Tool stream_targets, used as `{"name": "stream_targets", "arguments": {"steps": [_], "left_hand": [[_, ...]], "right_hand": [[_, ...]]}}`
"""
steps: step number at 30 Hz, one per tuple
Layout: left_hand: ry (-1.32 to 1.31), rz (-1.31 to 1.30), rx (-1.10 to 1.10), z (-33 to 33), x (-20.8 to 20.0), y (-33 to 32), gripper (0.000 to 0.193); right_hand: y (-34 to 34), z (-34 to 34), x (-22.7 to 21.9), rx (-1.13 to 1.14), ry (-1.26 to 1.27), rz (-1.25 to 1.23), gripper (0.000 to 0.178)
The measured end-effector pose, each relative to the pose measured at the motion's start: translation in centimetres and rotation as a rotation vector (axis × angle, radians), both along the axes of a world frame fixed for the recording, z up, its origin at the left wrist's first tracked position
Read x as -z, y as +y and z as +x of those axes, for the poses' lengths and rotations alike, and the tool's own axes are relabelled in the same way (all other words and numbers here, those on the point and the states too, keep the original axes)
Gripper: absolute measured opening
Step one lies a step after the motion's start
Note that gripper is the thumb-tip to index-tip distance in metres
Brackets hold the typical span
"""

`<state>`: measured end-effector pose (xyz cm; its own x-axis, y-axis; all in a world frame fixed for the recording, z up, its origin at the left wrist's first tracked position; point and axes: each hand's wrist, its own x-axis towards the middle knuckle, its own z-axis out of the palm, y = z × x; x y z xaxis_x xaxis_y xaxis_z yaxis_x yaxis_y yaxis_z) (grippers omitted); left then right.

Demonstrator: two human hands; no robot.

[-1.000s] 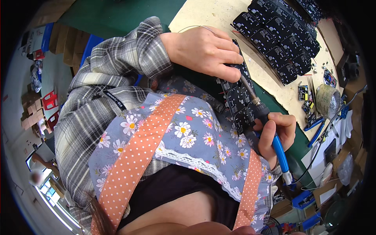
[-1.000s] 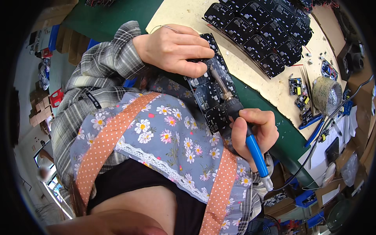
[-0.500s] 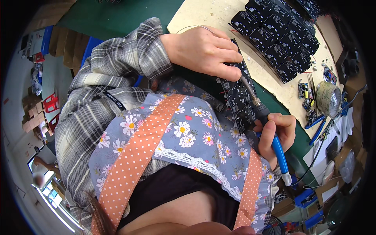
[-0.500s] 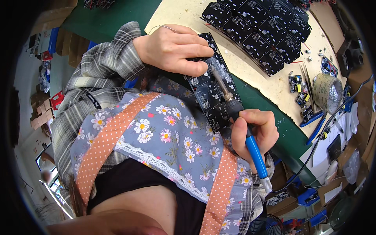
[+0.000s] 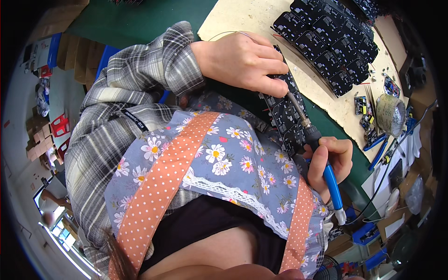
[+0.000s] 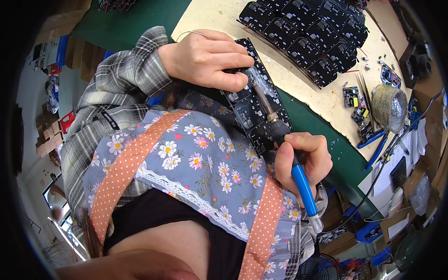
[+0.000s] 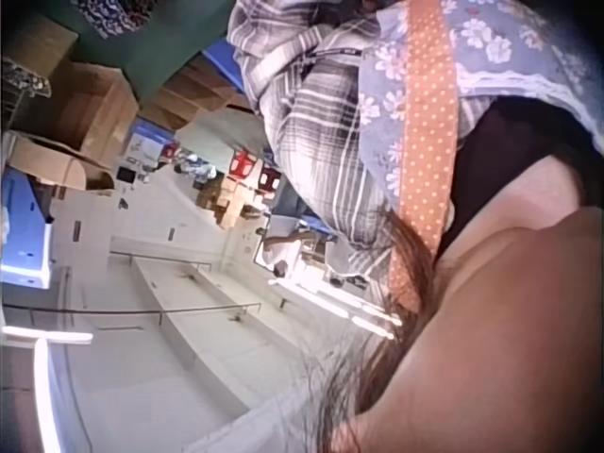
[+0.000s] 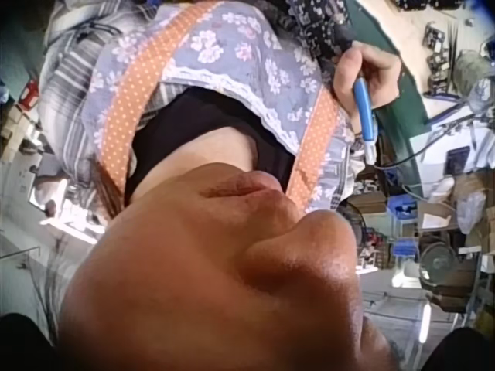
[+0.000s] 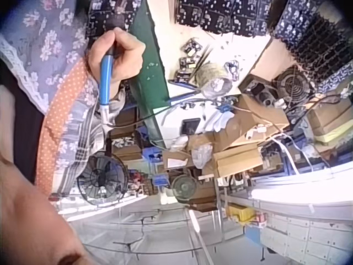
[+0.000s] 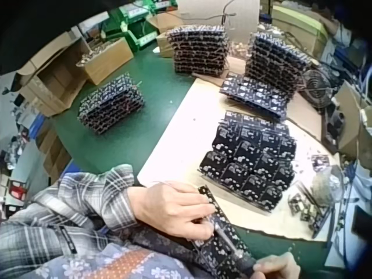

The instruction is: Soldering electronic components onto printed circuit boards.

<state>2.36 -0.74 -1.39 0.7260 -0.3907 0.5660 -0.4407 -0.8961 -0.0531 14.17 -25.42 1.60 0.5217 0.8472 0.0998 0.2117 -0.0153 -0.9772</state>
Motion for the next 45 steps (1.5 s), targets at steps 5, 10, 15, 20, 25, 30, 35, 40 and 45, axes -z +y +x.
{"name": "stream_targets", "arguments": {"steps": [5, 10, 15, 20, 25, 30, 35, 40, 45], "left_hand": [[0.006, 0.005, -0.014, 0.0, 0.0, 0.0, 0.01], [-0.01, 0.009, -0.024, 0.0, 0.2, -0.2, 0.01], [0.0, 0.005, -0.024, -0.1, 0.1, -0.1, 0.011], [0.0, 0.013, -0.014, -0.1, 0.3, 0.0, 0.011], [0.002, 0.015, -0.012, -0.2, 0.3, -0.1, 0.011], [-0.003, 0.019, -0.01, -0.1, 0.2, -0.1, 0.011], [-0.016, 0.019, -0.02, -0.1, 0.4, -0.1, 0.01], [0.019, 0.018, -0.037, -0.3, 0.2, -0.3, 0.01], [0.045, -0.022, -0.101, -0.8, 0.4, -1.1, 0.007]], "right_hand": [[0.4, -0.3, 0.0, 0.01, -0.003, 0.032, 0.014], [0.2, -0.4, 0.1, 0.024, -0.012, 0.021, 0.015], [0.2, -0.4, -0.1, 0.024, -0.071, 0.016, 0.015], [0.1, -0.5, -1.0, 0.079, 0.06, -0.084, 0.014], [0.3, -0.5, -0.7, 0.068, 0.014, -0.081, 0.014], [0.5, -0.5, -0.9, 0.102, 0.024, -0.129, 0.014], [0.4, -0.3, -0.5, 0.07, -0.043, -0.099, 0.015], [0.3, -0.3, -0.9, 0.109, 0.024, 0.025, 0.019], [-1.2, 0.7, -0.8, 0.352, -0.131, 0.049, 0.019]]}}
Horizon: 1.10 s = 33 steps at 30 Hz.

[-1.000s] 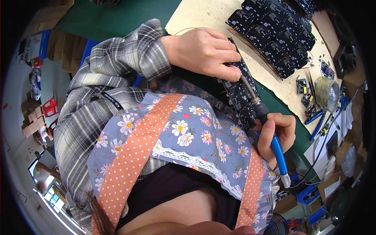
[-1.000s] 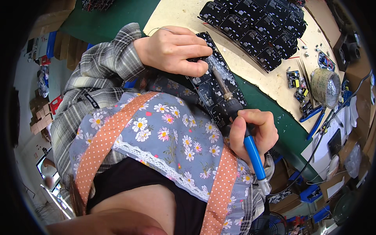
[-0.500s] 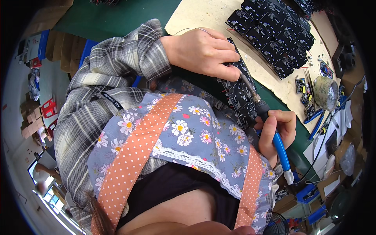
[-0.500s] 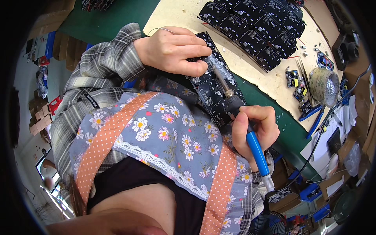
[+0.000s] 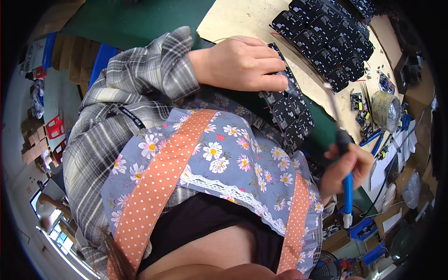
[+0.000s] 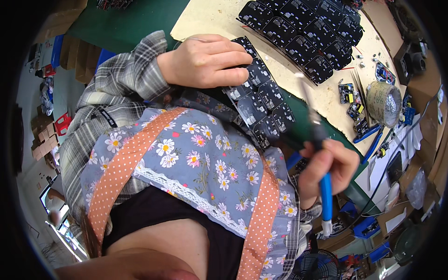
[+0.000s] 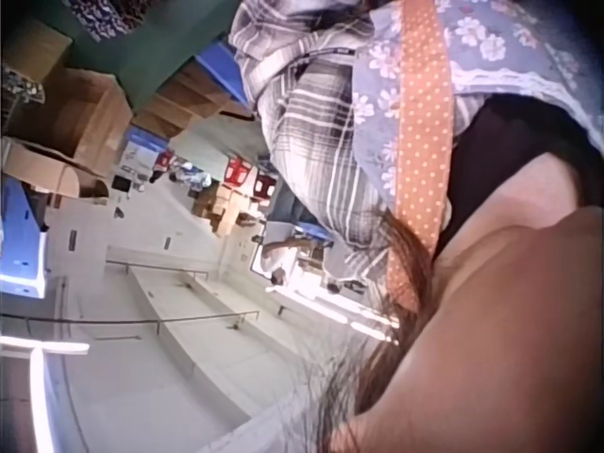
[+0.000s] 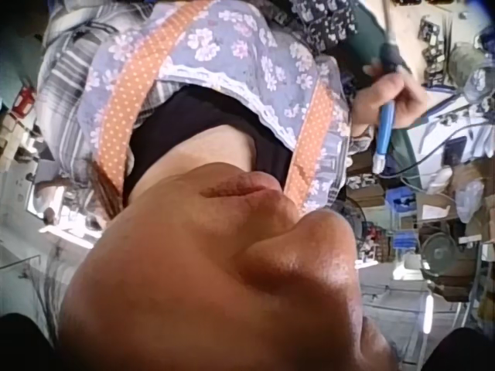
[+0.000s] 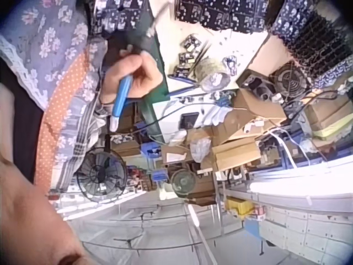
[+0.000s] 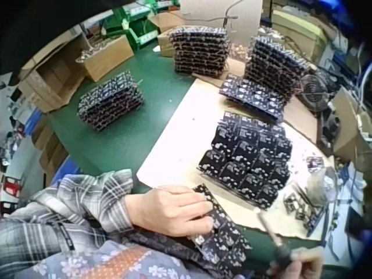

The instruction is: Soldering electronic components onto printed circuit boards.

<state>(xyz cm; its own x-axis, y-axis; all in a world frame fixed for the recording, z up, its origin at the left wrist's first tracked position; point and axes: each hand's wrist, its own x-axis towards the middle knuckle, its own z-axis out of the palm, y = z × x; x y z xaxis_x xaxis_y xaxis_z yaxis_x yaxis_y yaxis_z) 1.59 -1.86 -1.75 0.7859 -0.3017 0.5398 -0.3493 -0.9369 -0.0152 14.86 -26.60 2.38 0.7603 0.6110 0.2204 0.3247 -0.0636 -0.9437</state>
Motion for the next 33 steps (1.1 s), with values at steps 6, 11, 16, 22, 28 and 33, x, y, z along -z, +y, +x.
{"name": "stream_targets", "arguments": {"steps": [6, 11, 16, 22, 28, 33], "left_hand": [[0.109, -0.198, -0.13, -1.9, -0.1, -1.3, 0.025], [0.334, -0.181, -0.197, -4.3, -2.3, 0.3, 0.065], [0.291, -0.359, -0.077, -4.3, -2.5, 1.8, 0.076], [0.351, -0.382, 0.001, -2.4, -0.5, 1.8, 0.081], [0.346, -0.378, -0.034, -2.4, -0.4, 2.0, 0.085], [0.232, -0.426, -0.25, -3.6, 0.6, 2.5, 0.081]], "right_hand": [[-3.7, 5.2, 1.9, 0.668, -0.395, 0.153, 0.022], [-5.0, 6.8, 3.0, 0.606, -0.418, 0.019, 0.019], [-2.5, 1.7, 2.2, 0.07, -0.263, 0.006, 0.02], [-1.3, -1.3, 1.7, -0.368, -0.018, -0.001, 0.024], [-0.1, -1.2, 2.6, -0.164, -0.031, 0.086, 0.029], [3.3, 0.4, 7.0, 0.081, 0.057, 0.389, 0.037]]}}
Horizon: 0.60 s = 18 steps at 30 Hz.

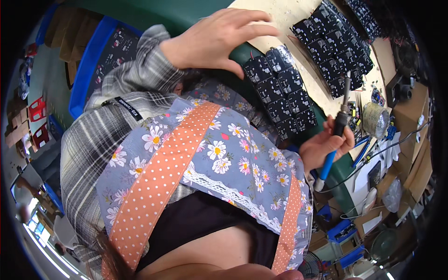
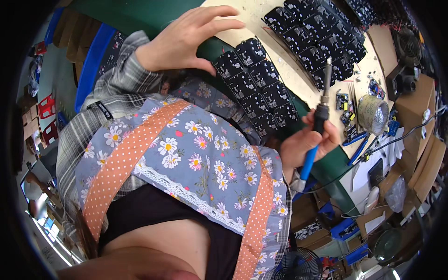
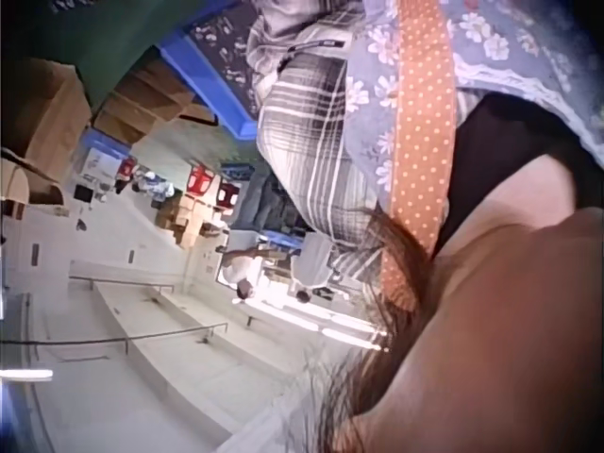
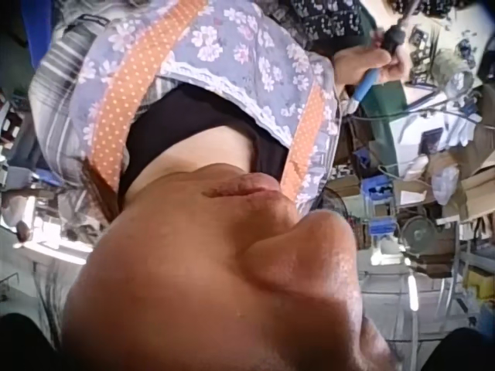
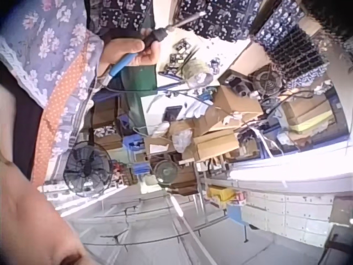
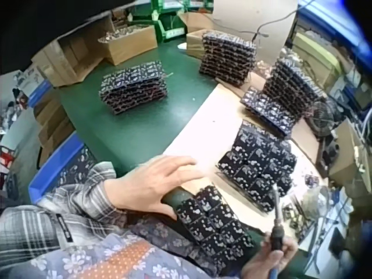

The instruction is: Soldering electronic components onto printed circuit boards.

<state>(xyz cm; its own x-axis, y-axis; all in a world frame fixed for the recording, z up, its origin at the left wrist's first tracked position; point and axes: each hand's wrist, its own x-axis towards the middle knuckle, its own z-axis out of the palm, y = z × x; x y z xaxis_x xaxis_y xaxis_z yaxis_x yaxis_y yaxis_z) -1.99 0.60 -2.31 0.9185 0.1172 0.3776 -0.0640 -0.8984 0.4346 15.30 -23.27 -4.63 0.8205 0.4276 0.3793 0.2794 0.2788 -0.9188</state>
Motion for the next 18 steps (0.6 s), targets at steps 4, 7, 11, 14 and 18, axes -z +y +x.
{"name": "stream_targets", "arguments": {"steps": [4, 7, 11, 14, 18], "left_hand": [[0.075, -0.377, -0.635, -4.3, 0.7, -3.3, 0.04], [0.352, -0.862, -0.408, -6.3, 1.6, -5.8, 0.022], [0.327, -1.168, -0.132, -3.5, 3.4, -9.5, 0.028], [0.124, -1.363, -0.222, -3.0, 5.2, -11.1, 0.03], [-0.014, -1.054, -0.327, -5.1, 1.1, -8.6, 0.026]], "right_hand": [[1.9, -1.3, 1.2, -0.069, -0.074, -0.037, 0.039], [2.8, -1.7, 0.9, -0.091, 0.017, -0.001, 0.037], [2.1, -2.9, 1.0, -0.096, 0.178, 0.055, 0.037], [2.6, -4.1, 1.8, -0.314, 0.217, 0.166, 0.037], [3.4, -4.2, -0.1, -0.279, 0.267, 0.242, 0.037]]}}
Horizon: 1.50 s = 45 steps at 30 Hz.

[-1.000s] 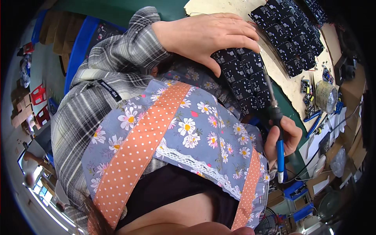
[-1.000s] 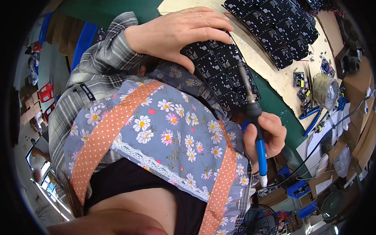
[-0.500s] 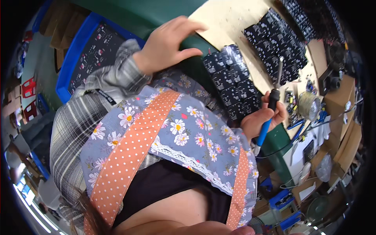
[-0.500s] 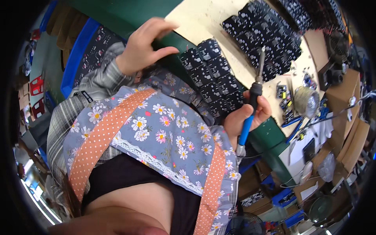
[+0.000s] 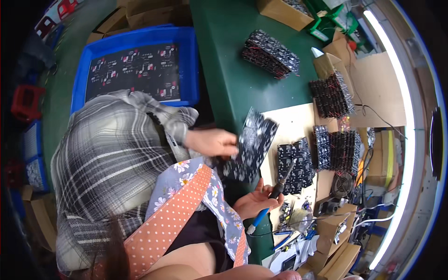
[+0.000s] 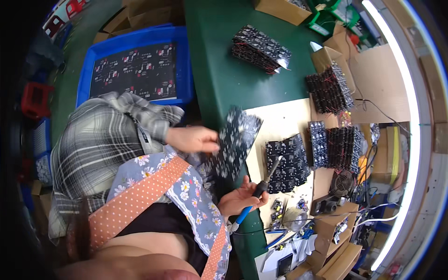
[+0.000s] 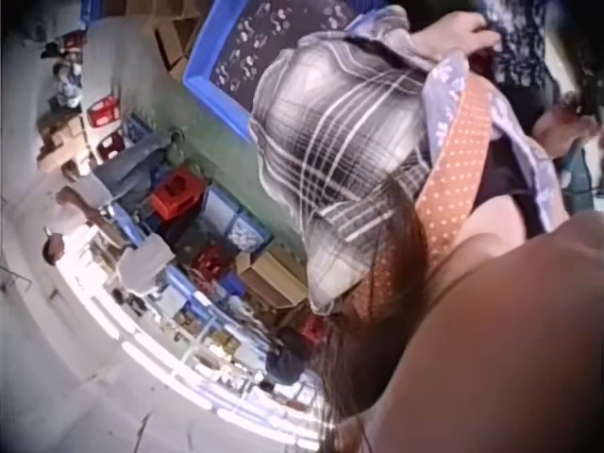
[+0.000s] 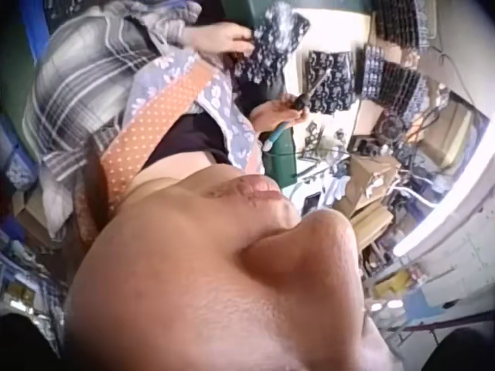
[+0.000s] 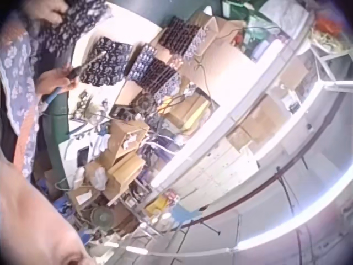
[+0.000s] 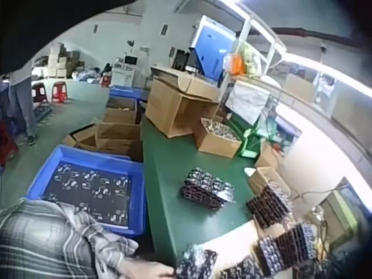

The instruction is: Soldering electronic components onto printed circuit boards.

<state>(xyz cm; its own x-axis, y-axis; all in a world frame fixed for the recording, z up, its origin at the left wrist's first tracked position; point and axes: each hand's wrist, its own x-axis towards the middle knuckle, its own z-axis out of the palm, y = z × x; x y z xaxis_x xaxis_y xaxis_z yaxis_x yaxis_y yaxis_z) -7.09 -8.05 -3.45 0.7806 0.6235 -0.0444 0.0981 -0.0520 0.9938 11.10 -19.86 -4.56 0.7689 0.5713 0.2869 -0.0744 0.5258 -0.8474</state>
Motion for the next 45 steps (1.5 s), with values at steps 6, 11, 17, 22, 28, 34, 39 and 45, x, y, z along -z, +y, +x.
{"name": "stream_targets", "arguments": {"steps": [6, 11, 17, 22, 28, 34, 39, 45], "left_hand": [[-0.08, 0.585, -0.69, -4.8, -7.8, 11.5, 0.02], [0.031, 1.132, -0.465, -4.5, -13.4, 21.8, 0.021], [0.358, 1.03, -0.256, -1.4, -11.7, 29.9, 0.02], [0.152, 1.187, -0.762, -1.6, -13.9, 22.1, 0.017], [0.051, 0.868, -0.188, 5.0, -5.8, 8.0, 0.015], [0.039, 0.916, -0.163, 10.0, -3.3, 7.7, 0.042], [0.051, 0.905, -0.052, 10.2, -3.6, 5.7, 0.043], [0.099, 0.929, -0.057, 9.2, -2.4, 5.8, 0.037]], "right_hand": [[-0.9, 5.4, -0.5, 0.359, -0.154, -0.054, 0.025], [-3.8, 7.9, -0.2, 0.477, -0.155, -0.074, 0.024], [-4.8, 7.0, -0.8, 0.539, -0.165, -0.142, 0.021], [-6.2, 6.2, -1.0, 0.601, -0.251, -0.217, 0.022], [-1.6, 6.6, -3.7, 0.481, -0.104, -0.19, 0.021], [1.7, 6.8, -3.4, 0.271, -0.079, -0.082, 0.029], [1.5, 6.4, -4.2, 0.276, -0.038, -0.048, 0.031], [1.0, 7.1, -3.4, 0.248, -0.159, -0.13, 0.031]]}}
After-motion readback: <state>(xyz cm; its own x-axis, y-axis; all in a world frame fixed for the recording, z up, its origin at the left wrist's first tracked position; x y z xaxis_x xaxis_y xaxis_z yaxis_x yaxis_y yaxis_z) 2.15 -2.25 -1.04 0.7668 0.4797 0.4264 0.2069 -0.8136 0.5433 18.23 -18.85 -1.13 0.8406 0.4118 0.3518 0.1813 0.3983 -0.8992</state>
